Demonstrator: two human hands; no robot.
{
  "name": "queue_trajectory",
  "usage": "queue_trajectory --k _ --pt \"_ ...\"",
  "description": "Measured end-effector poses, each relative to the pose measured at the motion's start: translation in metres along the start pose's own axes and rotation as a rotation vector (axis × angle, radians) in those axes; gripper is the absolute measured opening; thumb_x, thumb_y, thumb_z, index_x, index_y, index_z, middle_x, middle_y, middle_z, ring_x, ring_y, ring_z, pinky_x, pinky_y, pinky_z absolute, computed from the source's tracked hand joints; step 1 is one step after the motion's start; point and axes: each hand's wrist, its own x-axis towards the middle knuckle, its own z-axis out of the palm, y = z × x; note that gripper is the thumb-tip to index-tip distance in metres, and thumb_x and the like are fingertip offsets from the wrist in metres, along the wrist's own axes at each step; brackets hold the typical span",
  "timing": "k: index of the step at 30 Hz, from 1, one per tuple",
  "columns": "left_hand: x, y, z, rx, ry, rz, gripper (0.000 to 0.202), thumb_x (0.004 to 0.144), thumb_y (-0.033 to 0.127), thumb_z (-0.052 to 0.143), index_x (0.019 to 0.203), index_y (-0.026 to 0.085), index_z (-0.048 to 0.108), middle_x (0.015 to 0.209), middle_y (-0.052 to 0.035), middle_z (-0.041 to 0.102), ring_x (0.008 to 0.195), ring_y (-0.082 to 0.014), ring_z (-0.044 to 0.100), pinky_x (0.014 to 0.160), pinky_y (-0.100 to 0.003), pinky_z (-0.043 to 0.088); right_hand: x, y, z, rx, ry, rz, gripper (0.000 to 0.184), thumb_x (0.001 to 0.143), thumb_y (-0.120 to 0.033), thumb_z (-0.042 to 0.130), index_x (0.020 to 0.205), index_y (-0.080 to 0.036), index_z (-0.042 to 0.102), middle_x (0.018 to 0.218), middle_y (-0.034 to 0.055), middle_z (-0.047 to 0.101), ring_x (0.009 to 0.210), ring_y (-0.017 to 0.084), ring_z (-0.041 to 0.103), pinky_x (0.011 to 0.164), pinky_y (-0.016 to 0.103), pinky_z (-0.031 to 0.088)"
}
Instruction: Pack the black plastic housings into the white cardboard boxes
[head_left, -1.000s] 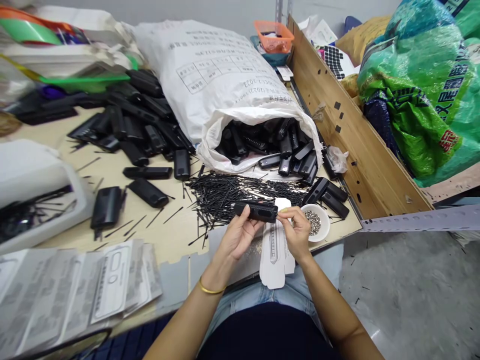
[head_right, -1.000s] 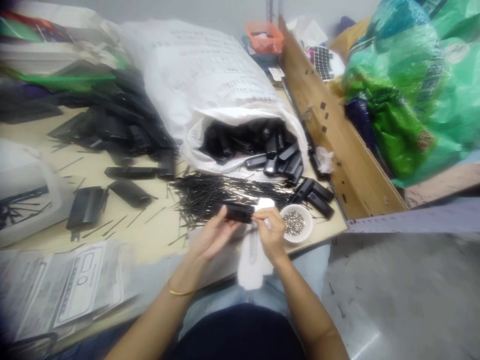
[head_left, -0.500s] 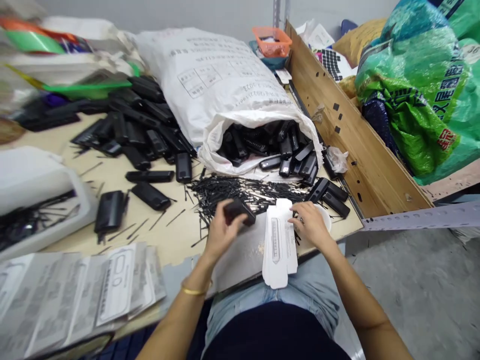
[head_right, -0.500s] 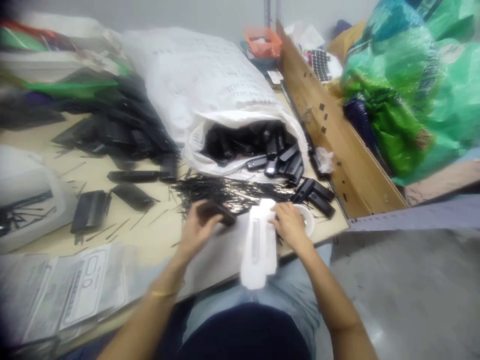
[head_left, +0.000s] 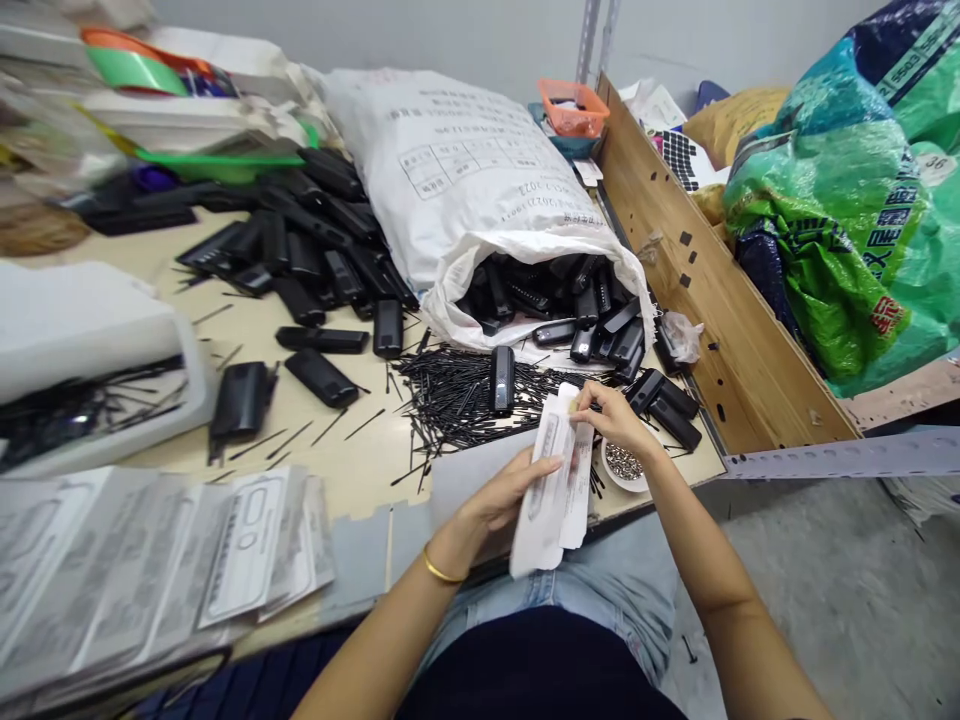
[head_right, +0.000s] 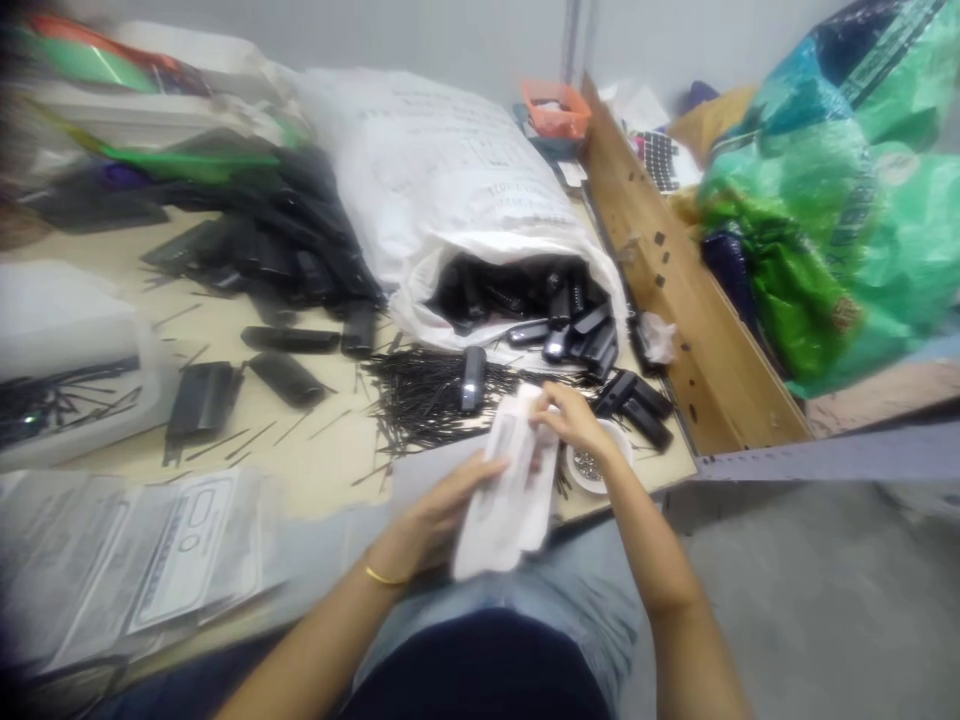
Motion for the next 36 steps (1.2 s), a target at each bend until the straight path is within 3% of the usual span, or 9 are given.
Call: queue_trajectory --k 2,5,9,11,14,19,25,32,36 --pt "-0.002 -0.005 0.007 -0.253 -0.071 -0.118 0.048 0.081 0.041 0.061 0.117 0.009 0.053 0.108 -0.018 0.064 0.091 -0.0249 0.066 0.083 -0.039 0.053 0.0 -0.003 -0.001 0.259 -0.055 -0.08 0.026 0.075 -0.033 0.067 0.069 -0.021 0.045 0.076 -0.0004 0.058 0.073 0.015 0.054 0.071 0.029 0.042" --pt "0.001 -0.008 0.003 -0.376 0.049 -0.058 0.056 0.078 0.043 0.066 0.122 0.015 0.047 0.096 -0.0129 0.067 0.072 -0.0184 0.066 0.068 -0.032 0.056 -0.003 -0.009 0.01 0.384 0.052 -0.094 0.027 0.075 -0.039 0.067 0.071 -0.022 0.047 0.076 -0.0002 0.057 0.074 0.016 0.054 0.073 0.031 0.045" --pt "0.007 -0.011 -0.005 -0.255 0.179 0.098 0.079 0.076 0.042 0.068 0.139 0.032 0.023 0.098 -0.0072 0.067 0.071 -0.0188 0.068 0.064 -0.032 0.056 -0.013 -0.021 0.045 0.096 0.399 0.027 0.015 0.083 -0.036 0.057 0.087 -0.022 0.061 0.101 0.005 0.057 0.1 0.018 0.053 0.09 0.033 0.042" --pt "0.009 -0.012 -0.005 -0.146 0.242 0.138 0.072 0.076 0.04 0.067 0.136 0.031 0.027 0.097 -0.0054 0.067 0.071 -0.0177 0.067 0.064 -0.029 0.055 -0.018 -0.023 0.064 0.038 0.441 0.076 0.019 0.087 -0.035 0.05 0.086 -0.021 0.063 0.105 0.0063 0.055 0.103 0.018 0.052 0.092 0.032 0.041" --pt "0.011 -0.011 -0.001 -0.014 0.342 0.152 0.061 0.078 0.041 0.064 0.129 0.027 0.034 0.094 -0.0035 0.067 0.071 -0.0152 0.066 0.064 -0.025 0.053 -0.023 -0.022 0.08 0.065 0.478 0.093 0.027 0.091 -0.034 0.042 0.076 -0.02 0.059 0.09 0.0045 0.055 0.089 0.016 0.053 0.084 0.03 0.043" --pt "0.009 -0.002 0.004 0.018 0.392 0.117 0.085 0.082 0.044 0.058 0.143 0.029 0.0 0.093 -0.0058 0.069 0.068 -0.0184 0.067 0.066 -0.034 0.054 -0.022 -0.022 0.076 0.222 0.474 0.078 0.018 0.088 -0.036 0.05 0.099 -0.022 0.055 0.093 0.0021 0.057 0.088 0.015 0.055 0.08 0.027 0.045" --pt "0.003 -0.004 0.001 0.335 0.424 0.242 0.088 0.082 0.038 0.06 0.147 0.021 0.003 0.113 -0.0114 0.066 0.105 -0.0227 0.062 0.097 -0.041 0.041 -0.009 -0.02 0.071 0.36 0.423 0.121 0.023 0.082 -0.043 0.056 0.081 -0.021 0.056 0.077 -0.0009 0.058 0.074 0.014 0.054 0.069 0.025 0.046" --pt "0.007 -0.009 -0.007 0.267 0.404 0.164 0.097 0.083 0.044 0.057 0.147 0.019 -0.012 0.084 -0.0036 0.07 0.075 -0.0199 0.065 0.072 -0.034 0.05 -0.018 -0.015 0.084 0.381 0.433 0.139 0.025 0.083 -0.042 0.054 0.078 -0.019 0.06 0.081 0.0024 0.063 0.079 0.016 0.057 0.073 0.028 0.047" --pt "0.002 -0.015 -0.02 0.198 0.406 0.212 0.08 0.087 0.047 0.047 0.148 0.024 0.001 0.098 -0.0064 0.069 0.08 -0.0189 0.066 0.077 -0.034 0.05 -0.022 -0.008 0.083 0.257 0.512 0.146 0.024 0.083 -0.041 0.054 0.088 -0.02 0.063 0.085 0.0029 0.064 0.081 0.017 0.057 0.073 0.029 0.047"
